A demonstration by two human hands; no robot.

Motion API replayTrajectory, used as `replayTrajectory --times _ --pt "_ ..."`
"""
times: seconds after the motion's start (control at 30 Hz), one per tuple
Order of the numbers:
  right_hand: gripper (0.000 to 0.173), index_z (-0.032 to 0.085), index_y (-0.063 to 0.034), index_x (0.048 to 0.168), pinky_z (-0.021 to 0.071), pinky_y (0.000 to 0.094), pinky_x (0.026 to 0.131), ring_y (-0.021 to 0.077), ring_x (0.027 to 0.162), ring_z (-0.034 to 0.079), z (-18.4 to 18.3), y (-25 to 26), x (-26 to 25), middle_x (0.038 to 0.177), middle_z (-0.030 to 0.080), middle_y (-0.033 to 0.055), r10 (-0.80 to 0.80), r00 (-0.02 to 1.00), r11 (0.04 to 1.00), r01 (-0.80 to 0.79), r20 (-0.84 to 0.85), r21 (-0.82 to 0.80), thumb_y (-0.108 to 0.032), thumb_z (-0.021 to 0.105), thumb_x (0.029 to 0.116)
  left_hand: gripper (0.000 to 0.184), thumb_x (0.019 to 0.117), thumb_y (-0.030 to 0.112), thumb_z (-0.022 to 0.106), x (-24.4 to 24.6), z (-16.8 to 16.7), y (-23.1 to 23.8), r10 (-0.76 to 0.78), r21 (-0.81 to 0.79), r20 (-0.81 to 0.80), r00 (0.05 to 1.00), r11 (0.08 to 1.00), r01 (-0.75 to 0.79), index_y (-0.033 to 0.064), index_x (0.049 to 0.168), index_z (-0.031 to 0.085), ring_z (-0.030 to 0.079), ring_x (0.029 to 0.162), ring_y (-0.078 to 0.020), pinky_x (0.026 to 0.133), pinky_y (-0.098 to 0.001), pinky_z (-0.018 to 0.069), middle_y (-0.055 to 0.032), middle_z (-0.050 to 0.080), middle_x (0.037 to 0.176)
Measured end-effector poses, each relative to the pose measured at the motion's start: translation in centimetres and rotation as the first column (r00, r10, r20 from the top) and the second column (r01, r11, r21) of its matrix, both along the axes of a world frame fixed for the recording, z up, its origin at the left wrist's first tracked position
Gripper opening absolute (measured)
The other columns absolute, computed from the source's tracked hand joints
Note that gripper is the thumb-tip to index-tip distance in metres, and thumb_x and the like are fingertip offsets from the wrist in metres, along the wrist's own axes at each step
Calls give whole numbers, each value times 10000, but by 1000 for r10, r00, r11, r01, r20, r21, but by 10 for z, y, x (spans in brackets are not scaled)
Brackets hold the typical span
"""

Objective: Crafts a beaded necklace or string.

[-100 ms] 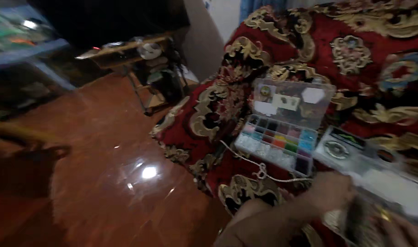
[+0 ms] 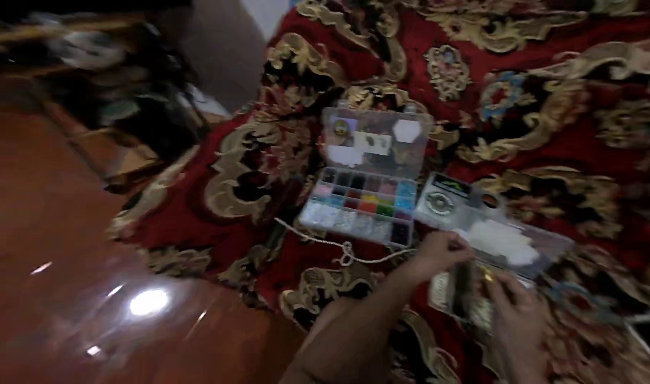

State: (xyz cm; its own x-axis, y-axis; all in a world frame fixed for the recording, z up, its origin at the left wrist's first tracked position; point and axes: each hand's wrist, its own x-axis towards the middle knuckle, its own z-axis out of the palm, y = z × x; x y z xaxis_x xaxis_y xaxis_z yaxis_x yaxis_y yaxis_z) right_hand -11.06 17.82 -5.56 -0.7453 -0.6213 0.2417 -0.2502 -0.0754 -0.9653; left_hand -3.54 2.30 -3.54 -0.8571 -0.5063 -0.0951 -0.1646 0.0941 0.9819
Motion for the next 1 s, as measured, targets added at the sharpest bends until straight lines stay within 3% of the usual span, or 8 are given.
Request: replayTrajectory --times 0.07,0.13,0.27,0.47,1.0 --pt "146 708 30 1012 607 193 636 11 660 681 -2 -6 4 809 722 -45 -11 999 1000 12 32 -29 -23 587 949 205 988 75 622 5 -1 -2 11 252 -80 997 968 9 -56 1143 657 640 875 -109 826 -298 547 -98 679 1022" --pt "149 717 17 1014 607 204 626 26 649 681 -2 -6 5 797 722 -42 -8 999 999 10 52 -42 -26 588 954 172 1008 48 565 4 0 0 13 423 -107 994 905 33 -25 1145 638 635 836 -81 799 -276 554 -33 663 976" --pt "168 719 22 1023 605 214 613 40 637 680 -1 -5 6 778 725 -20 6 998 996 -1 63 -88 -21 570 957 155 1038 58 509 3 -5 1 -20 578 -160 987 808 110 35 1127 633 646 817 -62 788 -256 558 30 670 927" --pt "160 723 18 992 598 205 590 48 609 676 3 -7 10 764 724 -8 -19 995 997 26 96 -75 -23 572 958 191 1068 90 447 4 -11 0 -92 651 -216 972 728 214 101 1054 638 651 808 -56 785 -253 561 54 675 918" --pt "138 728 9 944 584 195 554 41 567 659 -1 -6 9 727 720 -13 -11 993 993 25 115 -114 2 592 926 204 1087 111 420 2 -13 2 -126 663 -183 975 717 217 115 1025 614 650 807 -61 792 -260 563 52 662 917"
